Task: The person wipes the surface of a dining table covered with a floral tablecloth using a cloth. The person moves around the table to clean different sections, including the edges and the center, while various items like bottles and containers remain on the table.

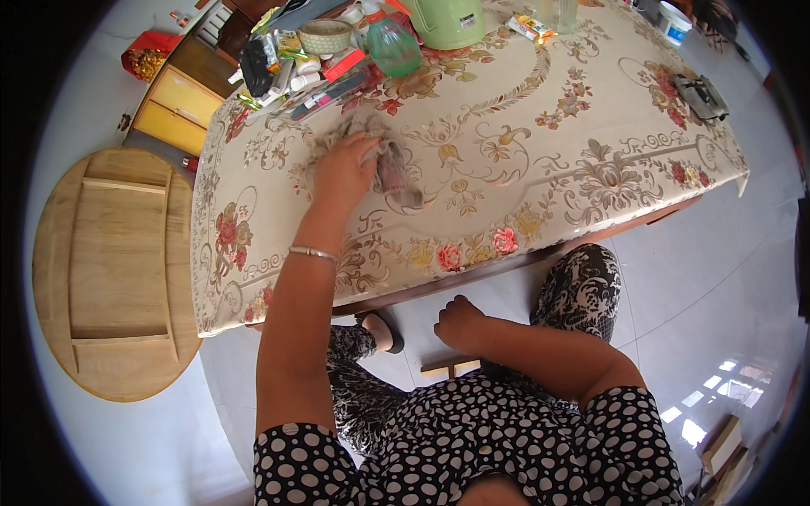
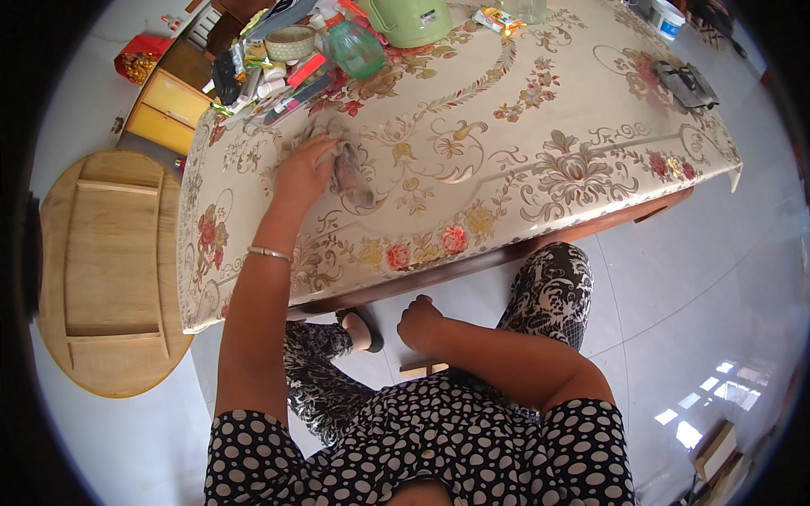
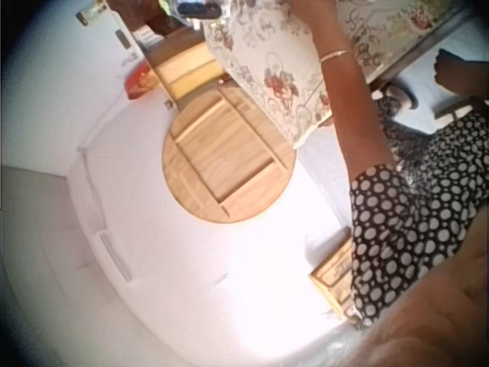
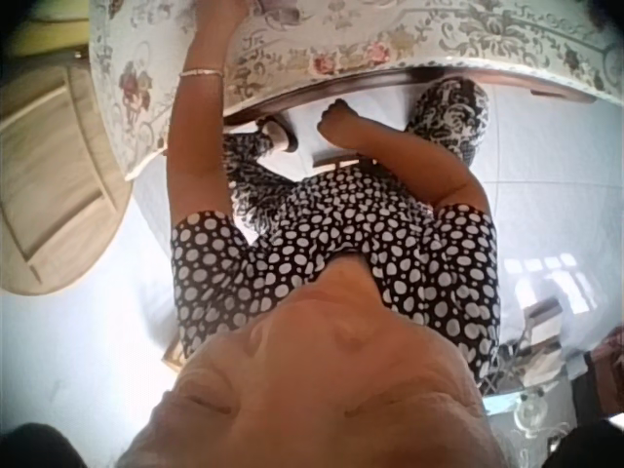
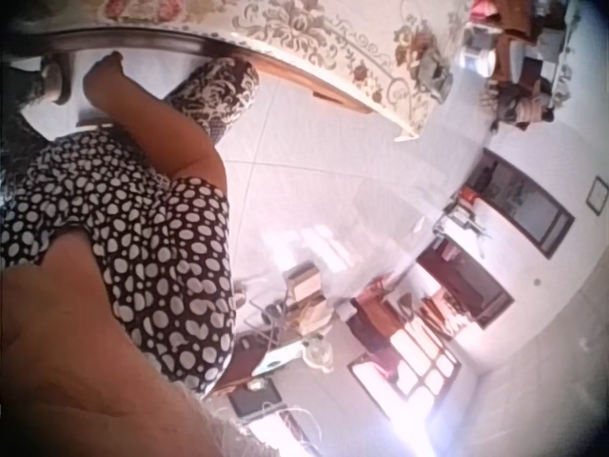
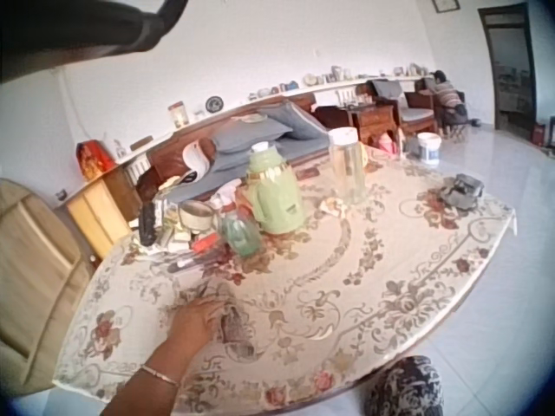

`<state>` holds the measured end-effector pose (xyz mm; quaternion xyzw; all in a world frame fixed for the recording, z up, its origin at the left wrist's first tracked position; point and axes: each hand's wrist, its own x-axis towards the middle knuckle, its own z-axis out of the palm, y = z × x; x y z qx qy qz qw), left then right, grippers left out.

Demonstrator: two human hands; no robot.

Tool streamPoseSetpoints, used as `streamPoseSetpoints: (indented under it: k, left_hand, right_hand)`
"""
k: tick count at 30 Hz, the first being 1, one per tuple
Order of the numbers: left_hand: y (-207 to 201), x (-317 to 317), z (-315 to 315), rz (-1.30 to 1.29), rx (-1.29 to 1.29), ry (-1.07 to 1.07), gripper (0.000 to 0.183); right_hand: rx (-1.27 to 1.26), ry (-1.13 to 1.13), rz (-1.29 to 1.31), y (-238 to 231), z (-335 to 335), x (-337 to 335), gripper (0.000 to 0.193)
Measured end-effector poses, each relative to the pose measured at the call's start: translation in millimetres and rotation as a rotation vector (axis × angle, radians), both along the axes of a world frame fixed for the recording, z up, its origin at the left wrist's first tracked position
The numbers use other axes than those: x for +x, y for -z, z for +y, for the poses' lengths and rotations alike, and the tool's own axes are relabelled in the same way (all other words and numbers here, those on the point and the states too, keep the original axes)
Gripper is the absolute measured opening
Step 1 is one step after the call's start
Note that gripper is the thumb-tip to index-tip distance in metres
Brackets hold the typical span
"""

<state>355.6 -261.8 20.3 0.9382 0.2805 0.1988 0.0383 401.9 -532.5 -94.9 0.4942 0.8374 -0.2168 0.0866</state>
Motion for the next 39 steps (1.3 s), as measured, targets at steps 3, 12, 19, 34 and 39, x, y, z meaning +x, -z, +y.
streamPoseSetpoints:
  k: [3,12,19,34,39]
  left_hand:
    - [-8.3,21.0,16.3,0.076,-0.004,-0.064,0.029]
    - [4.6,51.1,52.2,0.225,0.108,-0.296,0.036]
    - [8.3,16.5,2.6,0.093,0.111,-0.109,0.041]
    - [-14.6,-95.8,-136.7,0.114,0.072,0.084,0.051]
    - [-8.2,-62.6,-98.3,0.148,0.126,-0.059,0.048]
  right_hand:
    - [0.004,0.004,0.028,-1.4,-1.7,0.8,0.016]
    - [-0.044,-0.011,0.033,-5.9,8.0,6.2,0.016]
    - [0.003,0.013,-0.058,8.5,19.6,9.6,0.018]
    - [0.046,0.017,-0.015,6.7,2.5,9.5,0.02]
    - [0.048,0.006,0.006,-2.9,-3.5,9.6,0.018]
